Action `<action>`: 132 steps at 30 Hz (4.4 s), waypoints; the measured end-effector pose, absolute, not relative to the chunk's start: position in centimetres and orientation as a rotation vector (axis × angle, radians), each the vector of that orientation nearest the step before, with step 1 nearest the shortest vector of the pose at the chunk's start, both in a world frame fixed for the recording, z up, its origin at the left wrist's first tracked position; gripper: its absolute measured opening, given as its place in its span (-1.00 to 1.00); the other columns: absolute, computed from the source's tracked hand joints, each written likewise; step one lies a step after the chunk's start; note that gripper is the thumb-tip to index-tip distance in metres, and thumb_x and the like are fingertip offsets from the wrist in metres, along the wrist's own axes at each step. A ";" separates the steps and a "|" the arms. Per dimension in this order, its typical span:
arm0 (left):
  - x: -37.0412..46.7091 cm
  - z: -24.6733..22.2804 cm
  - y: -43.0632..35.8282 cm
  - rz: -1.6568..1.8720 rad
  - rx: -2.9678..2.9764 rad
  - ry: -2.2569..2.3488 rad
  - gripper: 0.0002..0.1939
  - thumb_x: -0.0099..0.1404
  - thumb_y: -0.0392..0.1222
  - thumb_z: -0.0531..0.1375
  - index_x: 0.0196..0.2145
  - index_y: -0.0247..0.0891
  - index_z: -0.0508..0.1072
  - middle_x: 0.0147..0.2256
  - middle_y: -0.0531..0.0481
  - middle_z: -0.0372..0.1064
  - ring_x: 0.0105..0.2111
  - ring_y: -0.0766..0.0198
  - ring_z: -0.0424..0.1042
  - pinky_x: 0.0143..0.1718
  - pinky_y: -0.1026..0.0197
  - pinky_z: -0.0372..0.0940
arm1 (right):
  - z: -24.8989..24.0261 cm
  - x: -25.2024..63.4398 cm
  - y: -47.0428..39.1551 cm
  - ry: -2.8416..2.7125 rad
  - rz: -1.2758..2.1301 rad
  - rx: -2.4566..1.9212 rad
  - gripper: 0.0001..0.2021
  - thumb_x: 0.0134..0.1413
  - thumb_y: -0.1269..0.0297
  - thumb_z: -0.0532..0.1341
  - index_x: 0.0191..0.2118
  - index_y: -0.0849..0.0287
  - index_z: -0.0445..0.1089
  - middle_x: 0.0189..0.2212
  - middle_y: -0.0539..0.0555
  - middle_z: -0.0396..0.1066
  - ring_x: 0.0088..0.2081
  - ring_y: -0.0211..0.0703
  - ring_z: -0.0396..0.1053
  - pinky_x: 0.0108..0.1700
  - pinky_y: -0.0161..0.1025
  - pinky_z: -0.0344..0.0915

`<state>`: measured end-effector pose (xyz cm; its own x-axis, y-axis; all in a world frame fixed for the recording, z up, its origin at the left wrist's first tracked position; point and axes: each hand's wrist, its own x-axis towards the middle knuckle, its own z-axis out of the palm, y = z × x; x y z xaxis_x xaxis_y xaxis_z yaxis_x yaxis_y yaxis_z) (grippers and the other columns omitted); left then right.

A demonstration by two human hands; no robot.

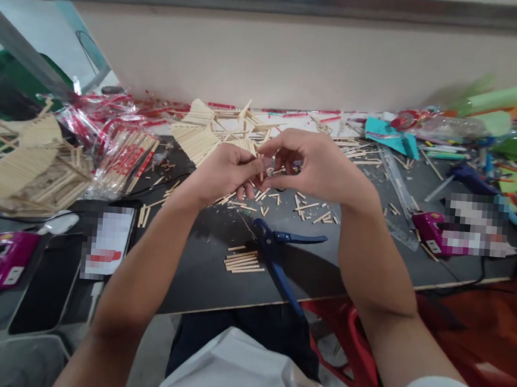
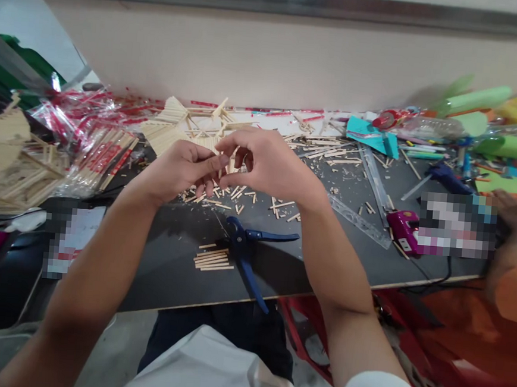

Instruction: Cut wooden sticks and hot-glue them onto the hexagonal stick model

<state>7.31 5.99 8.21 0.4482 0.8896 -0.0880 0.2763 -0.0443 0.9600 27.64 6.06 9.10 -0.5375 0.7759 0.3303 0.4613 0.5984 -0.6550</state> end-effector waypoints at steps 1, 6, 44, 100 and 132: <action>7.1 8.2 6.1 0.685 1.583 1.049 -0.58 0.43 -0.09 0.34 -0.55 -0.34 0.49 -0.67 0.03 0.38 -0.70 0.45 0.33 -0.68 0.43 0.18 | 9.2 27.5 6.2 -2.203 0.693 -0.982 -0.61 0.01 0.07 0.53 -0.09 0.14 0.58 -0.26 0.08 0.55 -0.32 -0.11 0.45 -0.23 -0.11 0.41; 6.6 8.4 6.6 0.656 1.605 1.075 -0.58 0.48 -0.12 0.27 -0.54 -0.32 0.48 -0.65 0.03 0.39 -0.67 0.42 0.37 -0.66 0.41 0.23 | 9.4 26.8 6.9 -2.211 0.799 -0.994 -0.65 0.03 0.10 0.50 -0.08 0.06 0.55 -0.23 0.07 0.57 -0.24 -0.03 0.51 -0.15 -0.03 0.48; 5.6 6.3 7.4 0.618 2.586 1.490 -0.70 0.49 -0.17 0.18 0.08 -0.21 0.61 0.00 -0.18 0.41 -0.04 0.02 0.45 0.08 -0.01 0.35 | 6.4 27.9 10.9 -2.488 0.616 -0.972 -0.52 0.20 0.14 0.34 0.22 0.08 0.51 0.07 0.19 0.44 -0.15 -0.04 0.43 -0.08 -0.10 0.43; 4.9 6.3 7.8 0.600 2.611 1.410 -0.63 0.50 -0.16 0.15 0.19 -0.16 0.55 0.02 -0.17 0.37 -0.05 0.03 0.44 0.04 0.01 0.37 | 5.7 25.8 6.7 -2.999 0.550 -1.303 -0.73 0.01 0.61 0.27 -0.25 0.12 0.61 -0.34 0.10 0.62 -0.33 -0.04 0.53 -0.28 -0.19 0.32; 5.0 7.3 7.9 0.957 2.298 1.065 -0.67 0.52 -0.08 0.17 -0.33 -0.26 0.61 -0.43 0.00 0.50 -0.36 0.25 0.48 -0.30 0.23 0.34 | 9.1 27.6 5.9 -2.100 0.702 -1.083 -0.87 0.15 0.17 0.41 -0.30 0.06 0.50 -0.39 0.01 0.54 -0.38 -0.14 0.45 -0.33 -0.13 0.38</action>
<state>5.04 7.86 7.35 0.4668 0.7854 0.4066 0.4879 -0.6122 0.6223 27.64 5.90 9.06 -0.4363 0.8443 0.3111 0.4878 0.5125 -0.7067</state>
